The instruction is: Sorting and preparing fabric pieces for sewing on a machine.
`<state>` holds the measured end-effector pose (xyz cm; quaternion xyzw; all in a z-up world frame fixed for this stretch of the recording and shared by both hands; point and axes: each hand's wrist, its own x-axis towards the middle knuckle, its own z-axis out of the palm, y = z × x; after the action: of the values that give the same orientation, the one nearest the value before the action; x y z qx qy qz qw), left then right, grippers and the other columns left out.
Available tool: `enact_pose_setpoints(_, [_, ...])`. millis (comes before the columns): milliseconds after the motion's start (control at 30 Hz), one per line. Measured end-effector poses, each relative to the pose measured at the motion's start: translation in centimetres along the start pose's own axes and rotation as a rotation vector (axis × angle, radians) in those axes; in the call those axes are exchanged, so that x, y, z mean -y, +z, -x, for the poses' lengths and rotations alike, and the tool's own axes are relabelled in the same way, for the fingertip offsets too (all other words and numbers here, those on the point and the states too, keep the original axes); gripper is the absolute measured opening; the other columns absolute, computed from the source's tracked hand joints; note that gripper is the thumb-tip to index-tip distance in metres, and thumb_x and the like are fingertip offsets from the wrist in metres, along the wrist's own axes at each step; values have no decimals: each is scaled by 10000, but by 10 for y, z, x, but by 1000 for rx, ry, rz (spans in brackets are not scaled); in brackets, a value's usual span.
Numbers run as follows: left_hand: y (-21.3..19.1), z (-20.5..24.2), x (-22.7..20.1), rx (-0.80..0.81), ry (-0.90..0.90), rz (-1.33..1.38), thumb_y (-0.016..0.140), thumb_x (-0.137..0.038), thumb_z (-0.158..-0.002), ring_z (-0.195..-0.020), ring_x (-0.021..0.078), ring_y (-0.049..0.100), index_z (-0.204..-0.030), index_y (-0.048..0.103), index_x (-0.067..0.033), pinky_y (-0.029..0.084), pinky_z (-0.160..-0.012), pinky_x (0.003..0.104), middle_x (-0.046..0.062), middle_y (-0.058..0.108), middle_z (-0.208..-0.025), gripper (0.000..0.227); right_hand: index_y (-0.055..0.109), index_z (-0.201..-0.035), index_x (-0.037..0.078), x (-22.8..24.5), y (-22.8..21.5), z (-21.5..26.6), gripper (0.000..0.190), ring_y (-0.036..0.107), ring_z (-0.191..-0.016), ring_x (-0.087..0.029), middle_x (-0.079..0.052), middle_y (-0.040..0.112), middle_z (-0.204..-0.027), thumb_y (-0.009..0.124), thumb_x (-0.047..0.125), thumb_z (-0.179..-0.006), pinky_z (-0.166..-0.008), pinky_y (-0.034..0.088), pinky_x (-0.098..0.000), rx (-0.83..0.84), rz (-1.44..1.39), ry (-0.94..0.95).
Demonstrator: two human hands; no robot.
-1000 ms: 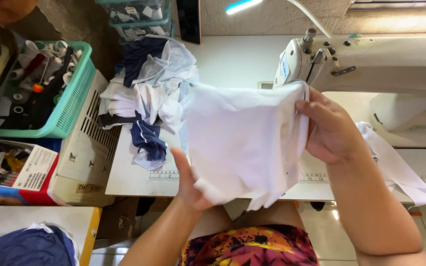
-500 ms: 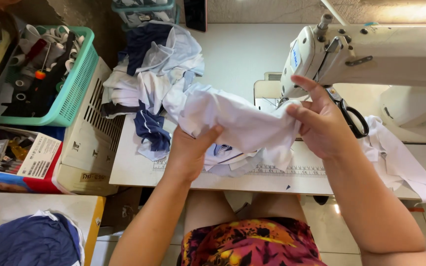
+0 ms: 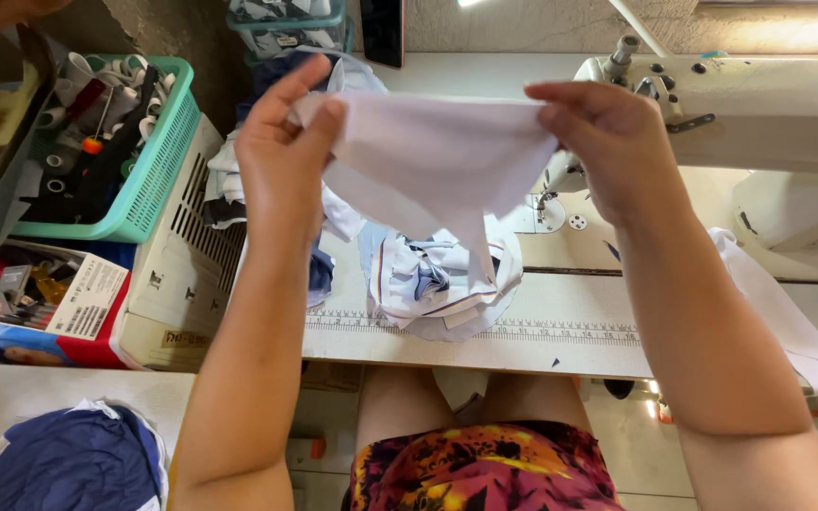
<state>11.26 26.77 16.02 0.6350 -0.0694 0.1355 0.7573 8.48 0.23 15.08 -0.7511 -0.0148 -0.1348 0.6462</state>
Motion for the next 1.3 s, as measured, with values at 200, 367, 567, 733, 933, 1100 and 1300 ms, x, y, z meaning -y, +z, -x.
enact_pose_setpoints(200, [-15,-29,7,30,164,42,631,18,-881,-997,144,595,-1110,661,-88,545,-849,228,72,659,-1125,254,572,-1290,119,16,14,2,356,456,-761,-32,48,518,-822,588,4,-953,-744,404,-178,26,205,-320])
enact_pose_setpoints(367, [-44,18,26,134,208,-340,661,-48,-866,-905,191,647,-1143,658,-75,541,-836,338,132,666,-988,278,689,-995,22,-41,11,45,238,587,-623,-261,-153,667,-832,763,238,-927,-640,445,-376,-100,591,-432])
enact_pose_setpoints(567, [-84,60,125,304,-272,-634,706,-84,-783,-582,134,606,-1067,737,-194,514,-580,274,35,659,-636,306,731,-830,171,-121,26,117,198,689,-836,-182,44,723,-755,739,6,-722,-787,502,-306,27,672,-579])
enact_pose_setpoints(733, [-97,85,117,205,-356,-460,672,-24,-801,-671,95,553,-1150,705,-145,530,-661,242,46,642,-737,371,732,-865,216,-138,36,140,236,605,-826,-187,34,620,-846,748,48,-699,-775,522,-315,-44,717,-613])
enact_pose_setpoints(933, [-96,94,104,103,-274,-454,658,-60,-844,-717,114,538,-1102,721,-104,535,-683,277,75,622,-785,269,702,-848,159,-124,42,143,177,643,-915,-250,-10,679,-953,730,36,-723,-811,525,-356,48,596,-625])
enact_pose_setpoints(1100, [-83,94,86,40,-71,-612,673,-44,-842,-741,166,580,-1054,723,-73,539,-704,306,102,631,-828,219,700,-841,172,-132,41,148,153,672,-863,-194,42,712,-841,722,62,-738,-789,534,-310,89,553,-552])
enact_pose_setpoints(1300, [-60,63,105,55,196,-717,665,-37,-823,-828,271,618,-1047,691,-57,525,-761,361,122,625,-904,226,715,-850,154,-132,42,144,158,675,-784,-188,17,709,-754,732,53,-730,-712,541,-303,37,516,-453])
